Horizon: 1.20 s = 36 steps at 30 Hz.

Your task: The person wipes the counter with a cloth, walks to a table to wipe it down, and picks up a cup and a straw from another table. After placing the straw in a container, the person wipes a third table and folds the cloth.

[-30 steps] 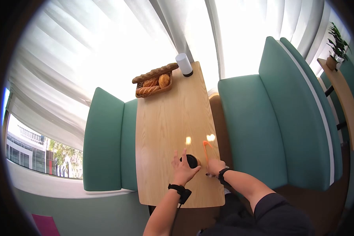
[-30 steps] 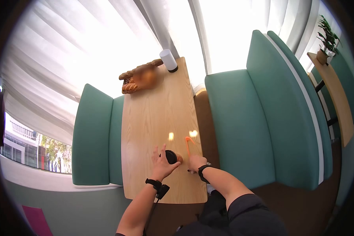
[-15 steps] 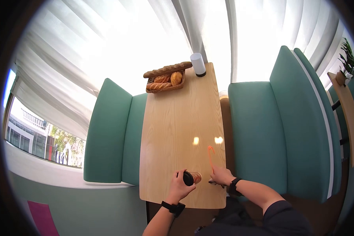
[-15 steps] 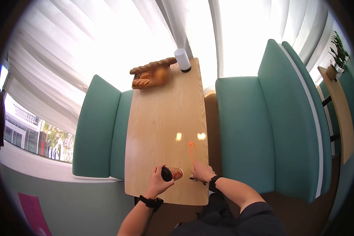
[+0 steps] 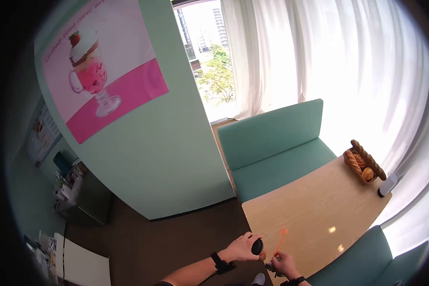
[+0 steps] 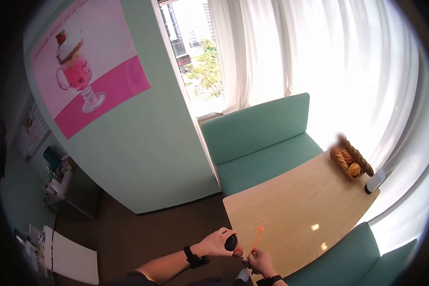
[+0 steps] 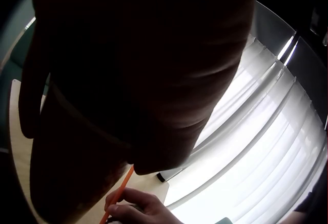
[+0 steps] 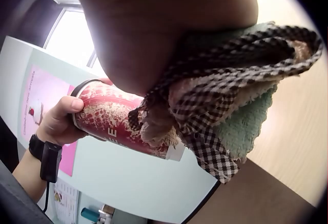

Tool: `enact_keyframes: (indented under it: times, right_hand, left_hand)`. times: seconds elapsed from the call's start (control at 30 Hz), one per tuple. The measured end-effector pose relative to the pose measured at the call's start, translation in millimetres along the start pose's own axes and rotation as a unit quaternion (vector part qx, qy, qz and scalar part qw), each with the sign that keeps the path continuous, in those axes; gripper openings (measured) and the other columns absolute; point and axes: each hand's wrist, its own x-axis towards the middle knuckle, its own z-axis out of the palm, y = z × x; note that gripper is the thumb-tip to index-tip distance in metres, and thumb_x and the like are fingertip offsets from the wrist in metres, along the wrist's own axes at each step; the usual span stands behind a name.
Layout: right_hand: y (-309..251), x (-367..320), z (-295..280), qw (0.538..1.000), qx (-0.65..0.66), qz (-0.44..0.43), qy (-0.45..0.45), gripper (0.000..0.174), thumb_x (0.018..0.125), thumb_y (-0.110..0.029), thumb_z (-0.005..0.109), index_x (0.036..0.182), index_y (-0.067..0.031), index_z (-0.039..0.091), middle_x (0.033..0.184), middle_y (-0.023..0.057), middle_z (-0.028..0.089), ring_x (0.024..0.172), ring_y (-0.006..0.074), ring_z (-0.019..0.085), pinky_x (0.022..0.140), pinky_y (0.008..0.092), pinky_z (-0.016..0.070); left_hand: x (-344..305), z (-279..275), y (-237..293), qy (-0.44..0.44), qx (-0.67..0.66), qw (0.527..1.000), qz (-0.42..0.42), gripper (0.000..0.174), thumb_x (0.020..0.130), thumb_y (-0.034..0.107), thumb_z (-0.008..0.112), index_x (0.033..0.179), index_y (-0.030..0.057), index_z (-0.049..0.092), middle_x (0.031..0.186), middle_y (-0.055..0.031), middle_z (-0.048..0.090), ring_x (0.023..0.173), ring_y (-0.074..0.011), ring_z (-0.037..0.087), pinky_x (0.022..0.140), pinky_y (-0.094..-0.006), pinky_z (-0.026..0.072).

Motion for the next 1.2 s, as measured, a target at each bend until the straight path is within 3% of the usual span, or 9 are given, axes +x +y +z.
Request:
enact_keyframes:
  times: [0.07,0.2,0.43,0.47,0.57,0.87,0.97,1.17,1.2]
  right_hand:
    - [-22.7,9.4,18.3,0.997,-0.019,-0.074,-0.019,0.023,0.083,-0.031,0.068,0.087,-0.0084,0.069,0.07,0.0179,0.066,0.068,0.0372,0.068,0.064,0.0431,0.0542]
    - [-94.6,16.5,54.4,0.97,-0.122,-0.127,-0.166,0.027,0.084,-0.036,0.065,0.089,-0.0099,0.065,0.069,0.0189,0.066,0.069,0.0397,0.068,0.064,0.0484,0.0548]
    - [-214.0,-17.8,173.1,0.886,-0.169,-0.281,-0.329,0.019,0.092,-0.022,0.066,0.105,-0.0086,0.07,0.086,0.0091,0.075,0.079,0.0235,0.074,0.069,0.0373,0.0567]
    - [-244.6,-33.8,183.1,0.88,-0.177,-0.273,-0.346,0.023,0.087,-0.023,0.071,0.106,-0.0094,0.071,0.086,0.0111,0.074,0.078,0.0274,0.073,0.068,0.0398,0.0562]
    - [-300.4,-59.1,231.7,0.835,-0.217,-0.339,-0.375,0.023,0.086,-0.023,0.072,0.105,-0.0093,0.07,0.085,0.0125,0.074,0.073,0.0281,0.071,0.067,0.0401,0.0554]
    - [-401.9,-90.4,369.3,0.827,-0.171,-0.24,-0.479,0.018,0.087,-0.02,0.071,0.101,-0.0094,0.069,0.08,0.0072,0.07,0.065,0.0191,0.066,0.059,0.0346,0.0523]
    - [-382.4,-32.4,457.1,0.743,-0.264,-0.381,-0.483,0.018,0.093,-0.022,0.066,0.104,-0.0069,0.065,0.08,0.0088,0.071,0.062,0.019,0.066,0.056,0.0324,0.0534]
    - [-501.1,12.3,585.1,0.702,-0.235,-0.523,-0.422,0.025,0.089,-0.035,0.059,0.096,-0.0118,0.059,0.071,0.0191,0.067,0.07,0.0414,0.068,0.063,0.0534,0.0549]
    - [-528.4,12.5,601.0,0.684,-0.253,-0.537,-0.425,0.023,0.091,-0.035,0.058,0.097,-0.0124,0.059,0.071,0.0186,0.068,0.07,0.0414,0.068,0.063,0.0531,0.0548]
  left_hand:
    - [-33.3,-9.3,-21.6,0.019,-0.026,0.999,-0.015,0.077,0.067,0.033,0.078,0.136,0.0119,0.052,0.13,-0.0188,0.052,0.115,-0.0373,0.06,0.097,-0.0423,0.0512]
    - [-110.9,-20.4,-70.3,0.082,-0.097,0.991,0.052,0.073,0.069,0.028,0.078,0.135,0.0109,0.052,0.137,-0.0172,0.047,0.118,-0.0359,0.058,0.099,-0.0417,0.0502]
    - [-277.4,-40.3,-155.5,0.236,-0.111,0.964,-0.052,0.071,0.07,0.027,0.08,0.134,0.0092,0.054,0.141,-0.0161,0.046,0.121,-0.0338,0.057,0.098,-0.0401,0.0511]
    - [-302.3,-42.7,-165.2,0.247,-0.121,0.957,-0.088,0.071,0.069,0.024,0.08,0.134,0.0094,0.055,0.141,-0.0149,0.046,0.121,-0.0325,0.058,0.098,-0.0391,0.0514]
    - [-370.1,-46.9,-194.0,0.288,-0.145,0.935,-0.148,0.07,0.069,0.023,0.079,0.134,0.0102,0.055,0.142,-0.0136,0.046,0.121,-0.0315,0.057,0.098,-0.0388,0.0516]
    - [-478.6,-75.5,-279.0,0.35,-0.136,0.904,-0.206,0.066,0.07,0.03,0.078,0.13,0.0136,0.055,0.14,-0.0144,0.05,0.118,-0.0353,0.059,0.094,-0.0421,0.0523]
    - [-490.0,-88.0,-335.1,0.387,-0.129,0.888,-0.209,0.065,0.071,0.031,0.078,0.13,0.0147,0.055,0.139,-0.0142,0.051,0.116,-0.0364,0.06,0.093,-0.0431,0.0527]
    - [-518.2,-155.2,-421.1,0.414,-0.105,0.861,-0.275,0.061,0.07,0.032,0.078,0.126,0.0183,0.056,0.134,-0.0132,0.054,0.114,-0.0387,0.06,0.091,-0.0447,0.0534]
    - [-524.9,-167.6,-432.8,0.421,-0.097,0.855,-0.289,0.061,0.07,0.032,0.078,0.126,0.0186,0.056,0.134,-0.0132,0.054,0.114,-0.039,0.06,0.091,-0.0445,0.0535]
